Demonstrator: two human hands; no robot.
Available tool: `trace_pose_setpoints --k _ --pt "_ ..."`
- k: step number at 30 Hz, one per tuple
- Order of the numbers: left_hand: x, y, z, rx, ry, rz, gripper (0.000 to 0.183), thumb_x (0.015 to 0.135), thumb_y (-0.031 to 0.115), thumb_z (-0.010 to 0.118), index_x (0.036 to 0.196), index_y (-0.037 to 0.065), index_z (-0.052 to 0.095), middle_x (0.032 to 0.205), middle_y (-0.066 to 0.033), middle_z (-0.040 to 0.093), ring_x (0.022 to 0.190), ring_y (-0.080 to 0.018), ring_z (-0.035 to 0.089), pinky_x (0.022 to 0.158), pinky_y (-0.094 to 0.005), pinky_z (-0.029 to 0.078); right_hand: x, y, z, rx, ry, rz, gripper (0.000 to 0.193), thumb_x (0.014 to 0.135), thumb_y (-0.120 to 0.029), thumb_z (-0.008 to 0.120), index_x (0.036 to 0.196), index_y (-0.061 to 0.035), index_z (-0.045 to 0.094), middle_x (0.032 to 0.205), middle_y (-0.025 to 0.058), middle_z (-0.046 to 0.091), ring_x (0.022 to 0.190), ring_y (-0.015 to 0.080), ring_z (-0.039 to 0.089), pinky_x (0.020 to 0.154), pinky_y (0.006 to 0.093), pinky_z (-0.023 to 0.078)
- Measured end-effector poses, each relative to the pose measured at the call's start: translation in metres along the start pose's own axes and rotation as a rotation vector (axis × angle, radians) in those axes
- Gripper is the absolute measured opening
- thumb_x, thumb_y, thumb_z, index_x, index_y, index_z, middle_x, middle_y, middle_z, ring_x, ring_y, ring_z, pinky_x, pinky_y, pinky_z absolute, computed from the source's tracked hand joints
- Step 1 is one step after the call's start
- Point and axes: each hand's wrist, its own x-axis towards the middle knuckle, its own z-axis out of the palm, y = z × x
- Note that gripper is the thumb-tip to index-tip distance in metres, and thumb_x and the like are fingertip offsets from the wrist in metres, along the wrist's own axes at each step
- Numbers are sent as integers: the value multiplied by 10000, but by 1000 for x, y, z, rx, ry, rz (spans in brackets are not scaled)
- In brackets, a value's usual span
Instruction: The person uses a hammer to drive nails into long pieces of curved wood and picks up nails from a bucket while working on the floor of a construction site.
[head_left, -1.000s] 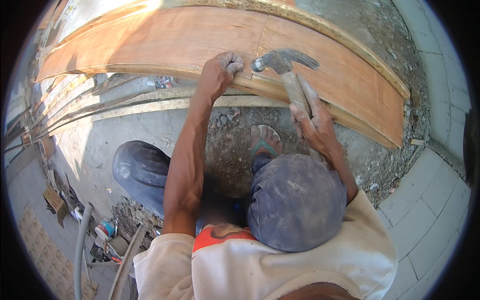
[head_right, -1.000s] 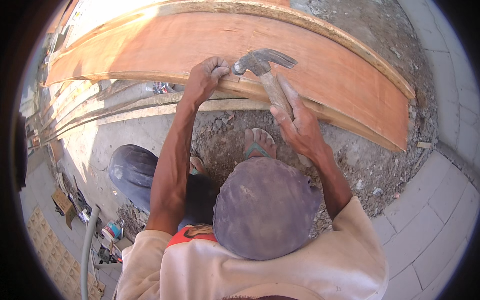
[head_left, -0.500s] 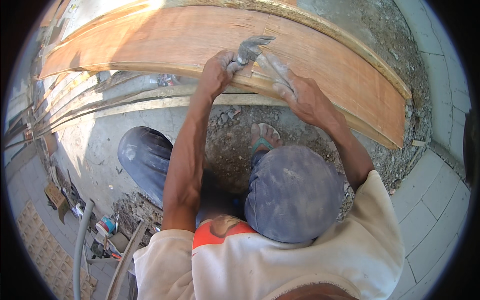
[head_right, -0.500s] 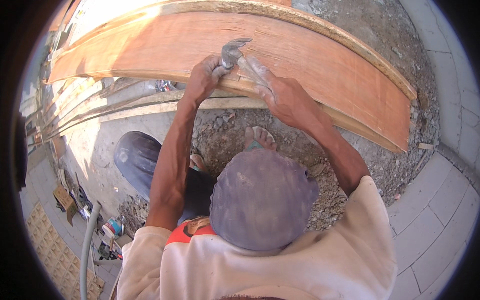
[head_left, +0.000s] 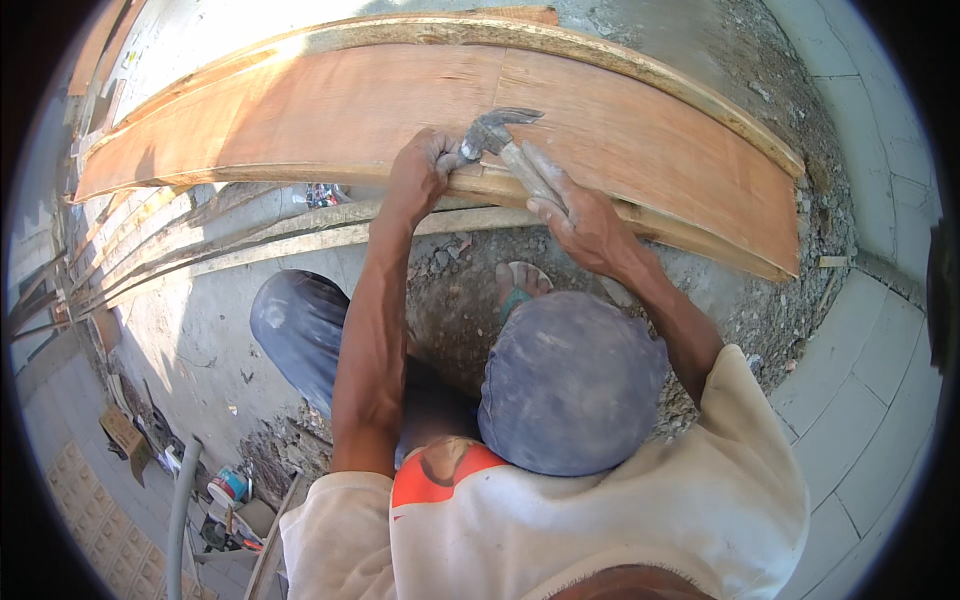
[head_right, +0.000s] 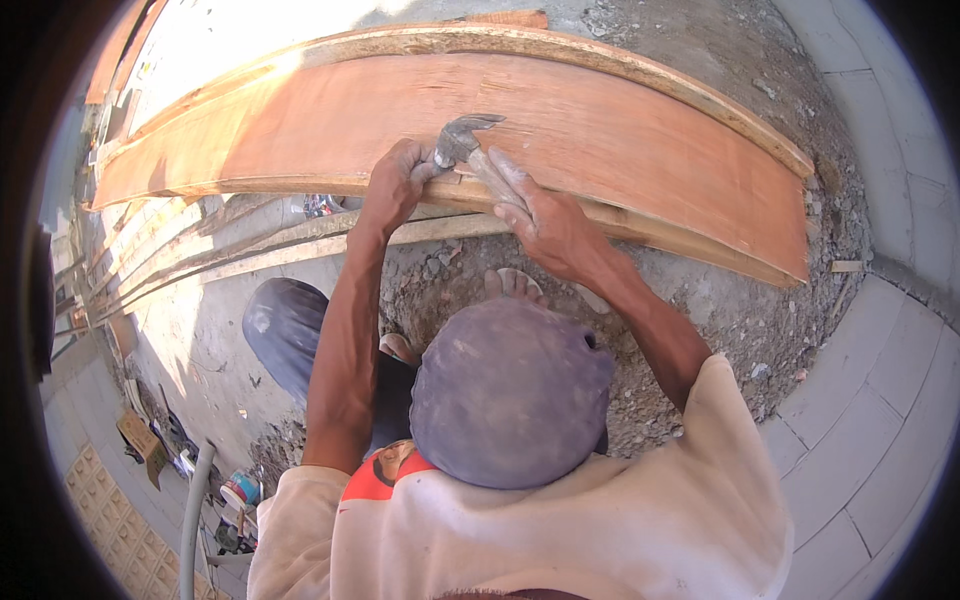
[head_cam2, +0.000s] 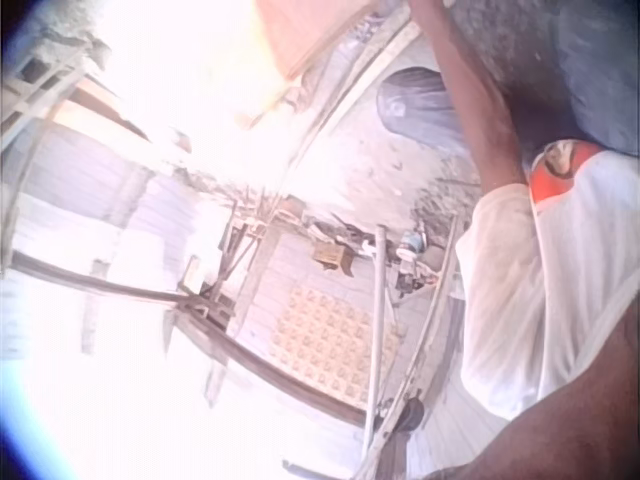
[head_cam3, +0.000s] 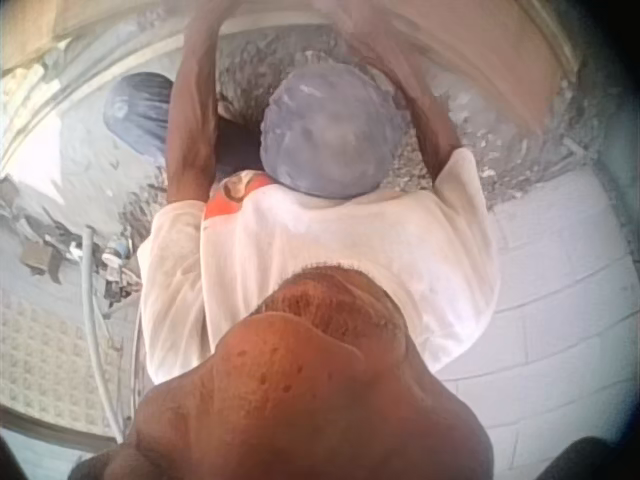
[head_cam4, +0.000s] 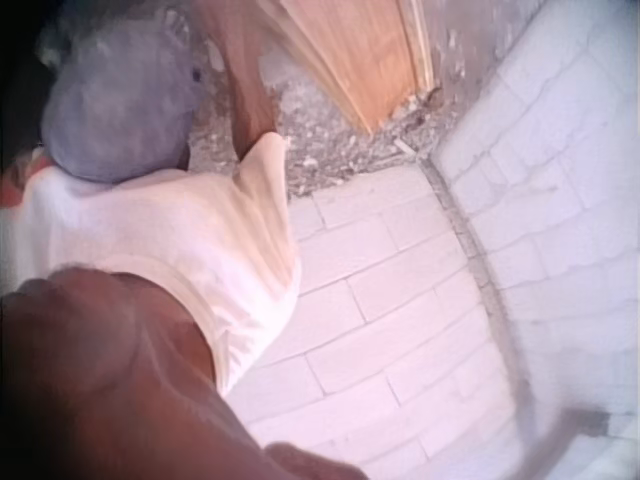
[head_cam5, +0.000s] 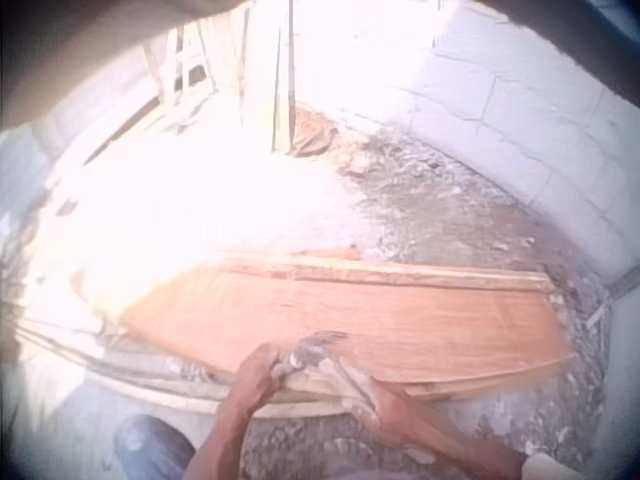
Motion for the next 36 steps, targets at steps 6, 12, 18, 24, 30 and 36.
trace_pose_setpoints --k 6,12,18,24,30,36 --pt "29 12 -25 -419 -127 -264 173 959 214 784 971 49 735 823 11 651 786 -125 579 716 -304 482 -75 19 9 285 39 258 727 1038 -369 652 1604 -28 351 1284 221 694 1205 389 676 1042 441 511" --pt "107 -5 -61 -348 -49 -266 369 1081 366 585 1140 34 735 824 26 593 724 -89 499 704 -268 452 -201 82 77 674 0 622 483 974 -307 723 1318 -47 507 1074 103 656 990 250 627 862 370 501" --pt "158 -32 -47 -243 -21 -187 440 1118 333 472 1263 -32 671 942 -61 662 915 -202 604 871 -353 494 -307 108 106 758 108 965 174 947 -245 760 954 -101 662 804 -39 582 703 101 541 618 306 461" --pt "221 -49 -27 239 72 240 552 1066 390 553 1410 -40 571 1357 -243 646 1259 -410 614 1069 -461 484 -268 99 173 663 245 918 157 940 -243 737 959 -105 665 789 -18 591 697 127 555 614 334 466" --pt "269 -55 -21 547 12 286 660 1039 465 594 1460 -39 526 1444 -279 580 1348 -420 566 1132 -484 468 -102 37 221 472 333 749 142 930 -240 709 965 -109 667 770 8 601 690 158 572 609 368 471" --pt "280 -64 1 762 -202 288 581 1036 484 594 1262 -49 641 1285 -292 672 1169 -448 669 1022 -524 531 -55 17 224 253 431 686 134 921 -238 682 971 -114 670 751 33 611 682 188 590 603 402 477"
